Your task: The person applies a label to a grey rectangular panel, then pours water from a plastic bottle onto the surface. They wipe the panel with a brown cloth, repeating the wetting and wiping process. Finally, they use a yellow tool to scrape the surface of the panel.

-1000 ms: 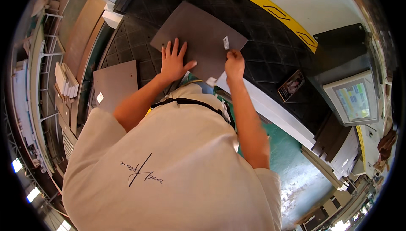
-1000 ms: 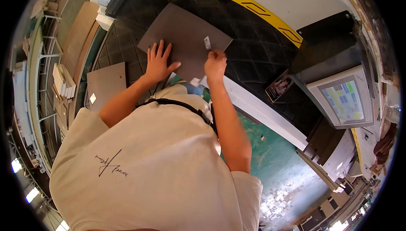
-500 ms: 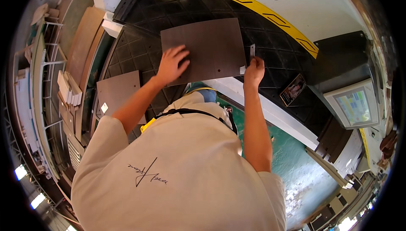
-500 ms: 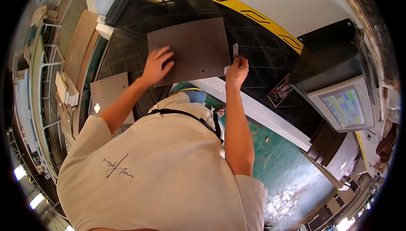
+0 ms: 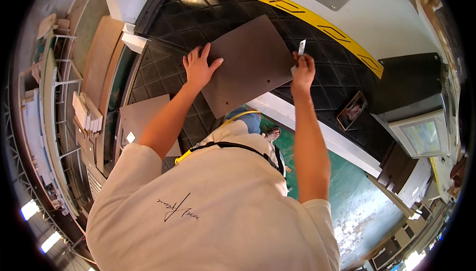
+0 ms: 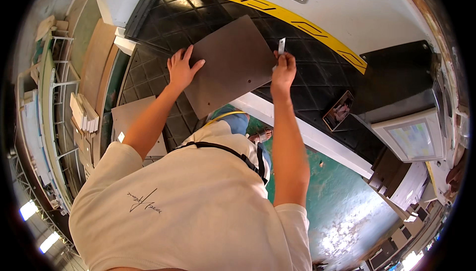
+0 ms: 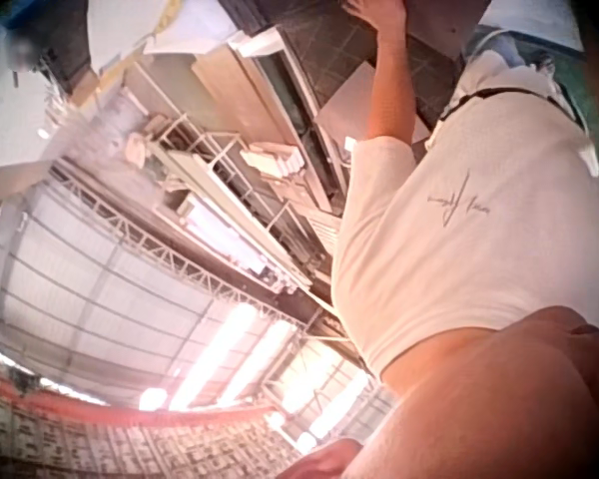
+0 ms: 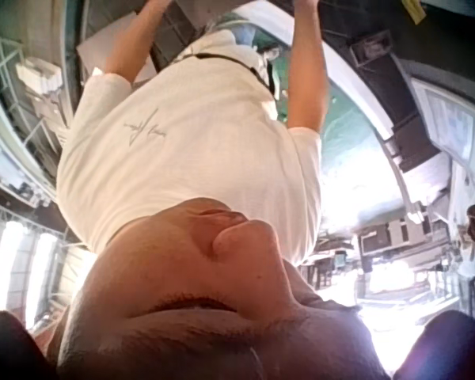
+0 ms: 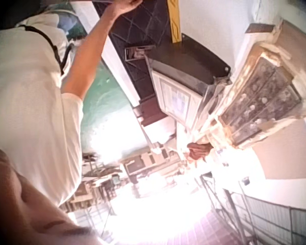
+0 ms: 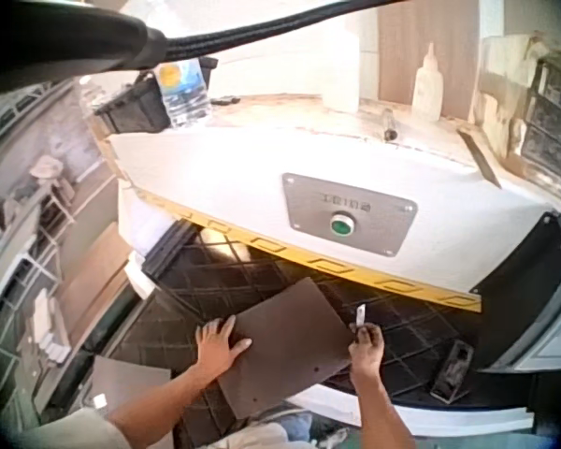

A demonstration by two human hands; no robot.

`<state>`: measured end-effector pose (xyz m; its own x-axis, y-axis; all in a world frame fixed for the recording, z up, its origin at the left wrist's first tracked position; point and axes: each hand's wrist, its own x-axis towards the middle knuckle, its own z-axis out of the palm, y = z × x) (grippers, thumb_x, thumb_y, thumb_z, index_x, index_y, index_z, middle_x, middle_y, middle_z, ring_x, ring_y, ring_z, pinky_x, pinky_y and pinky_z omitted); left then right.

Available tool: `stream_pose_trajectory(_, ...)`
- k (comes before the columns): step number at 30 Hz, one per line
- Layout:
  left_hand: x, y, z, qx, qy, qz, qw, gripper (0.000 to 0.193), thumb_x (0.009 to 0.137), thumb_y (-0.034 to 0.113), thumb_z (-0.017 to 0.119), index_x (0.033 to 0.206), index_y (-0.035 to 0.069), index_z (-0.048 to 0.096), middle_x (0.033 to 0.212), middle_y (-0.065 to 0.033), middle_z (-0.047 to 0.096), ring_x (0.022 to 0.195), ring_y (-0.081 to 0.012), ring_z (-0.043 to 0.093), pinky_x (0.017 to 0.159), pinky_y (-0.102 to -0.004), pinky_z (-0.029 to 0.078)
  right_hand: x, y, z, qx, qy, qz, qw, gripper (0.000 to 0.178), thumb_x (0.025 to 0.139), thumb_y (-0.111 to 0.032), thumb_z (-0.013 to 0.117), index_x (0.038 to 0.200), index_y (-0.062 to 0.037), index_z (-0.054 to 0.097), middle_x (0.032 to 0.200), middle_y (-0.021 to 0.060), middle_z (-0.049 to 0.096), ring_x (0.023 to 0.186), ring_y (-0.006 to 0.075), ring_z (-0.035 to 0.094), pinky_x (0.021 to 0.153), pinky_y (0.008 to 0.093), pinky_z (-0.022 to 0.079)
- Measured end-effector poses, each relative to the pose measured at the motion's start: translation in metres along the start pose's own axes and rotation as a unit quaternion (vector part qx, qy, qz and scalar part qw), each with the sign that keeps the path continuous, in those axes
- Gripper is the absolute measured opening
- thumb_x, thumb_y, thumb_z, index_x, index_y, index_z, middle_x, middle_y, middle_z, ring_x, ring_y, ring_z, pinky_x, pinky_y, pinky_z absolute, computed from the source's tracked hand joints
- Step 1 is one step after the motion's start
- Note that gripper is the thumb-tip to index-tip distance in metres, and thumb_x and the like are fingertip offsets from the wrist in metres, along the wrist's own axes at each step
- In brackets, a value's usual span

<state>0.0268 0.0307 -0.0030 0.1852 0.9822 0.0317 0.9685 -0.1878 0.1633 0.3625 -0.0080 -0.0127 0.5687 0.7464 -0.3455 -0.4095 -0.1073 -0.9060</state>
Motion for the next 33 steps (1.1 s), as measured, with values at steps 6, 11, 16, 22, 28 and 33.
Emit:
stream_pose_trajectory(6,-0.068,0.005,-0.014,-0.037,0.024,-0.094,0.995,0.08,0.095,0.062,0.062,0.155,0.012,0.046,0.146,-0.0207,0.047,0.137,-0.0399,0.042,0.114,-0.0538,0.03,0.058,-0.001,0.015,0.05,-0.11,0.025,0.992,0.018,0.103,-0.009,0.055,0.117,0.0021,0.06,0.106,0.0116,0.073,0.087,0.0144,0.067,0.078,0.0281,0.052)
stream_pose_trajectory(11,-0.097,-0.004,-0.029,-0.077,-0.014,-0.156,0.985,0.077,0.093,0.05,0.071,0.154,0.01,0.047,0.146,-0.0198,0.047,0.137,-0.0388,0.041,0.114,-0.0533,0.031,0.057,0.0,0.023,-0.04,-0.146,0.031,0.988,0.023,0.103,-0.01,0.058,0.123,0.0023,0.062,0.104,0.011,0.074,0.095,0.0176,0.071,0.083,0.03,0.055)
stream_pose_trajectory(16,-0.056,0.022,-0.034,-0.147,0.073,-0.053,0.985,0.054,0.09,0.029,0.076,0.137,0.009,0.06,0.139,-0.0174,0.054,0.131,-0.0378,0.048,0.108,-0.0496,0.04,0.066,-0.03,0.015,-0.365,-0.23,-0.106,0.896,0.02,0.101,-0.014,0.063,0.116,-0.0018,0.069,0.107,0.0111,0.073,0.095,0.0204,0.071,0.083,0.0322,0.054)
stream_pose_trajectory(22,0.051,0.121,0.004,-0.389,0.111,0.069,0.912,0.021,0.089,0.014,0.076,0.109,0.013,0.074,0.104,-0.0062,0.07,0.102,-0.0305,0.065,0.083,-0.0432,0.054,0.08,-0.063,0.03,-0.523,-0.361,-0.214,0.742,0.013,0.096,-0.012,0.068,0.105,-0.0053,0.074,0.099,0.0129,0.067,0.097,0.0339,0.065,0.082,0.041,0.052)
stream_pose_trajectory(28,0.069,0.154,0.037,-0.332,0.124,0.093,0.931,0.011,0.086,0.022,0.08,0.095,0.017,0.078,0.093,0.0019,0.067,0.093,-0.022,0.062,0.082,-0.0383,0.046,0.09,-0.063,0.035,-0.556,-0.431,-0.226,0.674,0.011,0.093,-0.008,0.067,0.1,-0.0059,0.075,0.097,0.0126,0.067,0.095,0.0366,0.063,0.084,0.0446,0.051)
stream_pose_trajectory(33,0.065,0.15,0.039,-0.299,0.112,0.106,0.942,0.009,0.085,0.025,0.08,0.091,0.018,0.079,0.089,0.0042,0.065,0.092,-0.0187,0.058,0.083,-0.0354,0.043,0.09,-0.058,0.037,-0.562,-0.439,-0.344,0.61,0.01,0.093,-0.007,0.067,0.099,-0.0046,0.074,0.094,0.0116,0.066,0.092,0.0354,0.062,0.081,0.046,0.05)
